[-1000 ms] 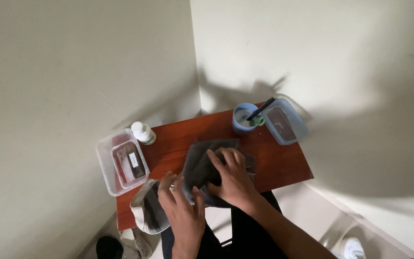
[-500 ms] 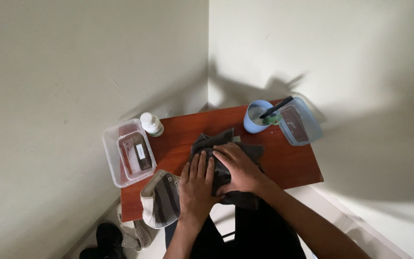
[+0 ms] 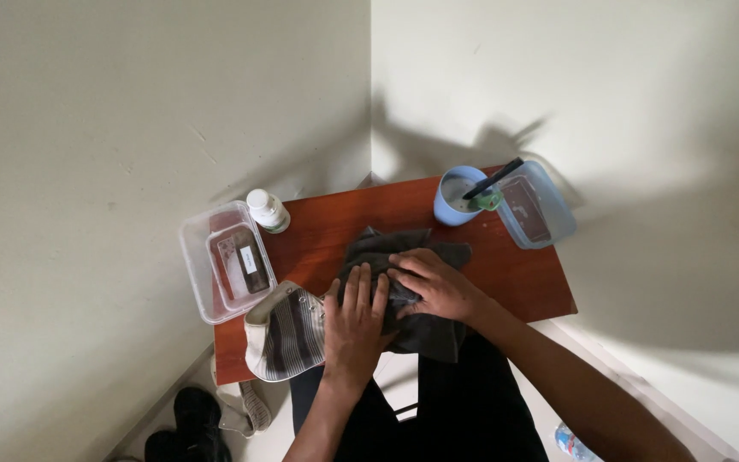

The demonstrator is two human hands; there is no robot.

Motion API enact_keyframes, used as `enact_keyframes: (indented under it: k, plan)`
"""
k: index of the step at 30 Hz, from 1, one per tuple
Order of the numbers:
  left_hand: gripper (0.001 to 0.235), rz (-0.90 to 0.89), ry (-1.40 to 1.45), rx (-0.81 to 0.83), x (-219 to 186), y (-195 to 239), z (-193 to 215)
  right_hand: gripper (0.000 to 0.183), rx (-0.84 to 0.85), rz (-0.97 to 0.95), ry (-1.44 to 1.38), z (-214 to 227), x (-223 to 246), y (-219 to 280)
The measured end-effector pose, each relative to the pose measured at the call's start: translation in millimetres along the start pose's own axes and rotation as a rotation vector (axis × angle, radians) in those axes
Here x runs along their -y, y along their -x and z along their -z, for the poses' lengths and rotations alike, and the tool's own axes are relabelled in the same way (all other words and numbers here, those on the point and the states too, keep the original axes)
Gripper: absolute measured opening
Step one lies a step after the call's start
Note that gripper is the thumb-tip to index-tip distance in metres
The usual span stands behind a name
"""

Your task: The person cleans a white sneaker placed on a wooden table. They wipe the shoe with a dark cloth, then scrub the upper fabric with a green brush dipped in a blue cup of liquid. The person alternates between scrubbing and wiping the shoe with the cloth.

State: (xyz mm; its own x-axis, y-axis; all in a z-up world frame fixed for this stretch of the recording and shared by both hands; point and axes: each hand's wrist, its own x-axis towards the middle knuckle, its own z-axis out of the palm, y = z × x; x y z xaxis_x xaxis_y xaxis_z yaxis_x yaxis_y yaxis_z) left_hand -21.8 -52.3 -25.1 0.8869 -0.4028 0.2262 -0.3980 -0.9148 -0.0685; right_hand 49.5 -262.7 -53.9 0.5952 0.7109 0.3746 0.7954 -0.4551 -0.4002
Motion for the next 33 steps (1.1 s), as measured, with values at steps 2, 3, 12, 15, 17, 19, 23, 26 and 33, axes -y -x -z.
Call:
enact_keyframes:
  k: [2, 3, 12, 15, 17, 19, 23, 26, 33]
  plan:
    - [0.096, 0.015, -0.015, -0.008, -6, -1, 0, 0.063, -0.034, -0.007, 0.012, -7, -5, 6]
    - [0.089, 0.032, -0.028, -0.014, -9, -1, 1, 0.057, -0.064, -0.015, 0.023, -10, -6, 10]
    - [0.051, 0.151, 0.308, -0.203, -41, -3, 15, 0.043, -0.402, -0.206, -0.154, 0, 47, 18]
    - [0.056, 0.152, 0.573, -0.206, -56, 1, 26, 0.046, -0.447, -0.328, -0.296, 1, 51, 40]
    - [0.058, 0.101, 0.687, -0.185, -64, 5, 38, 0.047, -0.475, -0.407, -0.314, 8, 53, 60]
    - [0.062, 0.058, 0.798, -0.167, -62, 11, 50, 0.048, -0.495, -0.481, -0.336, 14, 52, 77]
    - [0.066, -0.036, 0.506, -0.169, -27, 20, 45, 0.039, -0.626, -0.687, -0.645, 27, 45, 105]
    - [0.07, 0.033, 0.187, -0.047, -1, 28, 32, 0.03, -0.666, -0.758, -0.751, 31, 40, 112]
    - [0.07, 0.052, 0.097, -0.069, -3, 21, 20, 0.078, -0.309, -0.649, -0.77, 55, 87, 44]
